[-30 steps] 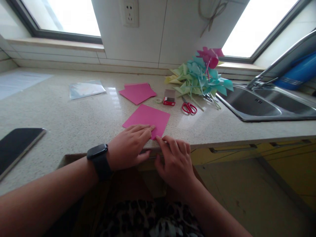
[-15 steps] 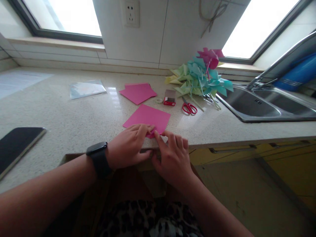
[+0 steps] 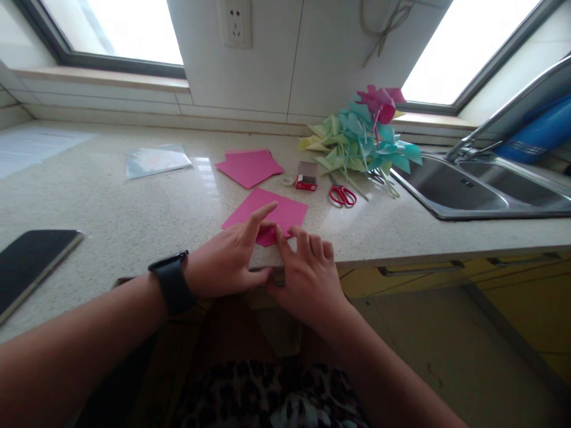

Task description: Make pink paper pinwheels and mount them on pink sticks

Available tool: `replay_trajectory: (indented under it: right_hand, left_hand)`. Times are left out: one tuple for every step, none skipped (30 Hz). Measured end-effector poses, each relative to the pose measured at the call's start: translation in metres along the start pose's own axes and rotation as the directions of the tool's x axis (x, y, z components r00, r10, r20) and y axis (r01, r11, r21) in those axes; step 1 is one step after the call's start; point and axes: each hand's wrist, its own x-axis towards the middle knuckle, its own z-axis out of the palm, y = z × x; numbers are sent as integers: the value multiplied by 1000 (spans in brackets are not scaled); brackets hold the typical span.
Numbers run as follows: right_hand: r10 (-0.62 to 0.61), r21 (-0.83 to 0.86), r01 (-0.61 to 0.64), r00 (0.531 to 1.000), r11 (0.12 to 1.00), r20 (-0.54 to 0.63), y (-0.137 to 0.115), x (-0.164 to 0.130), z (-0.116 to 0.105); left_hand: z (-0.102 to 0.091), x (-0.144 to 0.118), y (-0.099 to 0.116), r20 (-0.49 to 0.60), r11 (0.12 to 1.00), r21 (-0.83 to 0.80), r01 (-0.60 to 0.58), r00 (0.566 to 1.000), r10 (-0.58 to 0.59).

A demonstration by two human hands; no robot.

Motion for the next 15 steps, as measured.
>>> replay_trajectory:
  right_hand:
    - [-1, 5, 1, 1000, 1000, 4, 0, 1, -1]
    - [-1, 10, 1, 1000, 1000, 7, 0, 2, -1]
    - [-2, 14, 2, 1000, 1000, 9, 0, 3, -2]
    - [-4, 17, 4, 1000, 1000, 9, -1, 4, -3]
    - [-8, 19, 8, 1000, 1000, 9, -1, 5, -4]
    - [-15, 22, 14, 1000, 1000, 10, -1, 6, -4]
    - [-21, 26, 21, 1000, 999, 10, -1, 7, -5]
    - [-24, 30, 24, 1000, 999, 10, -1, 9, -5]
    - [-25, 34, 24, 1000, 999, 11, -1, 11, -5]
    - [-24, 39, 24, 1000, 999, 14, -1, 12, -5]
    - [-24, 44, 23, 1000, 999, 17, -1, 14, -4]
    - [-23, 47, 22, 1000, 999, 21, -1, 16, -4]
    - [-24, 49, 22, 999, 999, 28, -1, 18, -3]
    - [-26, 50, 24, 999, 998, 38, -1, 21, -3]
    - [-27, 52, 25, 999, 998, 47, -1, 23, -3]
  left_hand:
    - [-1, 0, -1, -13, 1000, -7, -8, 1000, 8]
    - [-1, 0, -1, -21, 1000, -9, -17, 1000, 16]
    - [-2, 0, -2, -24, 1000, -7, -23, 999, 22]
    - [-2, 0, -3, -23, 1000, -3, -22, 999, 22]
    - [-3, 0, -4, -20, 1000, 1, -19, 1000, 19]
    - [-3, 0, -4, -16, 1000, 5, -20, 1000, 20]
    - [-3, 0, -5, -13, 1000, 9, -22, 1000, 22]
    - [-3, 0, -5, -14, 1000, 13, -25, 1000, 25]
    - [-3, -1, -4, -14, 999, 17, -27, 1000, 27]
    - [-3, -1, -4, -13, 999, 19, -28, 1000, 28]
    - [-3, -1, -3, -11, 999, 19, -26, 1000, 27]
    - [-3, 0, -3, -9, 1000, 17, -22, 1000, 22]
    - [-3, 0, -3, -6, 1000, 13, -17, 1000, 18]
    - [-4, 0, -2, -4, 1000, 5, -13, 1000, 13]
    - [-5, 1, -2, -3, 1000, -8, -3, 1000, 3]
